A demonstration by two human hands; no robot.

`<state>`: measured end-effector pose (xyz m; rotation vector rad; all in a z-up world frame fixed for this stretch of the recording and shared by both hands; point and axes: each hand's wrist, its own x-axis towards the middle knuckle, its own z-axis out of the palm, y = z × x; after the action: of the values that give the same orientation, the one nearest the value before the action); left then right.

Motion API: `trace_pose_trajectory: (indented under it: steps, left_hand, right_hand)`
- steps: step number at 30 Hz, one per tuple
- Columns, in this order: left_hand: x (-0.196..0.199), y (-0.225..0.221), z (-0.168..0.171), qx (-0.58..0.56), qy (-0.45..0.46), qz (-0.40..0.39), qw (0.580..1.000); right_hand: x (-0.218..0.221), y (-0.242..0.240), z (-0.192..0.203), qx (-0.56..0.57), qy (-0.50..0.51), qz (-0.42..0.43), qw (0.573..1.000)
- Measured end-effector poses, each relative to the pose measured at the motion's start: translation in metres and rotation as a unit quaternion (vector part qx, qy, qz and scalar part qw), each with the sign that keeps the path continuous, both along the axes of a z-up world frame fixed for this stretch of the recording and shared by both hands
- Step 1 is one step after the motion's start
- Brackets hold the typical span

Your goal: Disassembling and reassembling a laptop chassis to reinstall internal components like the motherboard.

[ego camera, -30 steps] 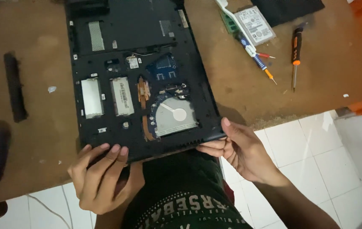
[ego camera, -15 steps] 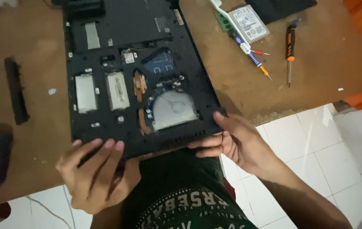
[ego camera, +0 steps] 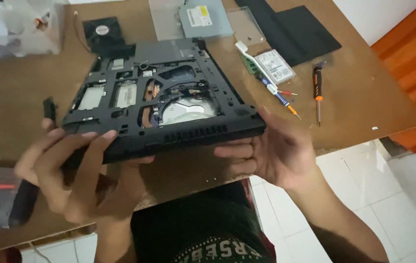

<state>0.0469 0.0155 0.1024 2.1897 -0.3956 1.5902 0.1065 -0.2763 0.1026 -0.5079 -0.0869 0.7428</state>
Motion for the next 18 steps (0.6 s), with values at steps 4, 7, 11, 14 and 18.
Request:
trace_pose_trajectory:
  steps: [4, 7, 11, 14, 18]
  left_hand:
    - [-0.002, 0.003, 0.000, 0.009, -0.001, -0.004, 1.000]
    - [0.001, 0.006, -0.002, 0.006, 0.002, -0.005, 1.000]
    - [0.005, 0.014, -0.012, 0.037, -0.027, 0.025, 0.999]
    - [0.007, 0.005, -0.003, 0.031, -0.049, 0.018, 0.998]
    - [0.012, 0.010, -0.003, 0.048, -0.066, 0.009, 0.997]
  right_hand:
    - [0.011, 0.001, -0.011, 0.025, 0.030, -0.009, 0.999]
    - [0.014, 0.005, -0.008, 0.003, 0.031, -0.006, 0.999]
    - [0.014, 0.008, 0.002, -0.135, 0.026, 0.018, 0.990]
    - [0.002, 0.032, 0.054, -0.296, 0.045, -0.012, 0.954]
    - [-0.005, 0.052, 0.081, -0.359, 0.041, -0.051, 0.931]
